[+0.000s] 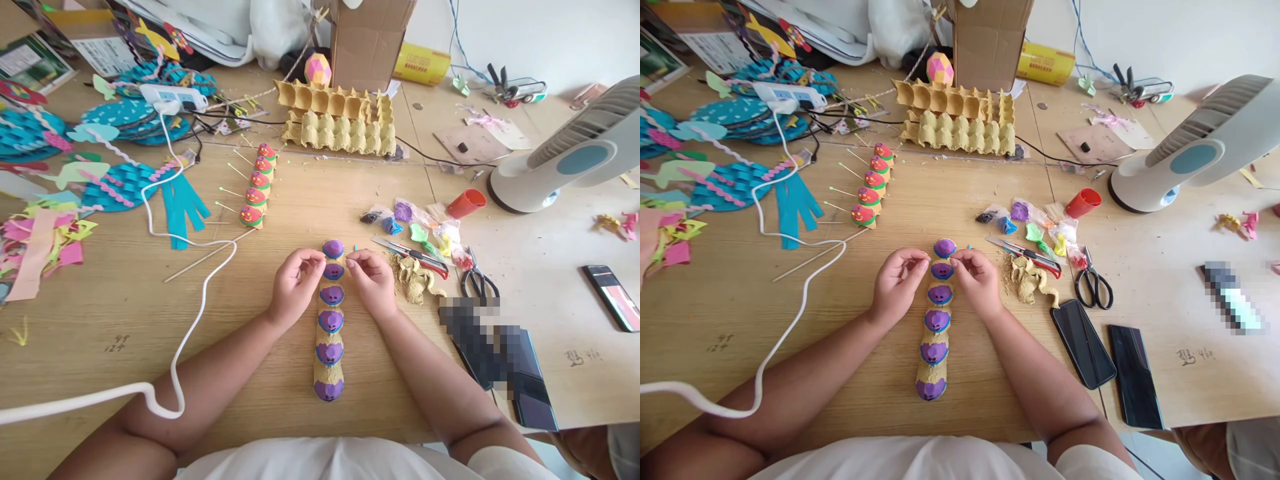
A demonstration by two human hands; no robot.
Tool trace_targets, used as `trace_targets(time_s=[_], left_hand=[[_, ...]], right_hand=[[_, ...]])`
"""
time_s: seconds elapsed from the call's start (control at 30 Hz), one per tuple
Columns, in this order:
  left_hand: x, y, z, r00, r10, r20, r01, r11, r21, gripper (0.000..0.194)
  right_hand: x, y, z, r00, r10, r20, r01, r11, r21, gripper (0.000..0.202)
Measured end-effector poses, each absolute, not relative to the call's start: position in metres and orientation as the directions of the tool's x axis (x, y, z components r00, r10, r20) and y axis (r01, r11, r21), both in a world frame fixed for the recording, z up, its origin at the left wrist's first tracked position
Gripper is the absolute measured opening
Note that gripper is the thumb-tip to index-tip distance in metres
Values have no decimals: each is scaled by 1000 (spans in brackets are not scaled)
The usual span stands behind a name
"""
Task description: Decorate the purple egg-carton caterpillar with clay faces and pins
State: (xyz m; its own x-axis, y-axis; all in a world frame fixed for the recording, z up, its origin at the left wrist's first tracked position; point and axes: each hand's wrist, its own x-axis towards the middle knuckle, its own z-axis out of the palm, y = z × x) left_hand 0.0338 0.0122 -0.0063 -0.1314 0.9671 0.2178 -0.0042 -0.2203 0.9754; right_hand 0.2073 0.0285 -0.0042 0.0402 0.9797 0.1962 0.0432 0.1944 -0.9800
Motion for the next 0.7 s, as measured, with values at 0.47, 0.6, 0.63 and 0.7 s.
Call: trace_targets(time_s=[0.47, 0.6, 0.63, 0.7], left_hand=[[32, 10, -2, 65, 933, 354, 147, -360, 921, 13], [31, 9, 1, 156, 884, 442, 200, -466, 862, 13], [31, 9, 0, 158, 876, 455, 204, -480, 853, 14], [31, 9, 0, 158, 866, 475, 205, -499, 842, 13]], right_hand=[[213, 24, 2, -83, 979, 185, 127, 195, -973, 59], [213, 23, 6, -185, 935, 301, 142, 329, -934, 55], [213, 23, 6, -208, 922, 326, 145, 359, -922, 53], [212, 23, 7, -250, 898, 363, 150, 406, -902, 51]])
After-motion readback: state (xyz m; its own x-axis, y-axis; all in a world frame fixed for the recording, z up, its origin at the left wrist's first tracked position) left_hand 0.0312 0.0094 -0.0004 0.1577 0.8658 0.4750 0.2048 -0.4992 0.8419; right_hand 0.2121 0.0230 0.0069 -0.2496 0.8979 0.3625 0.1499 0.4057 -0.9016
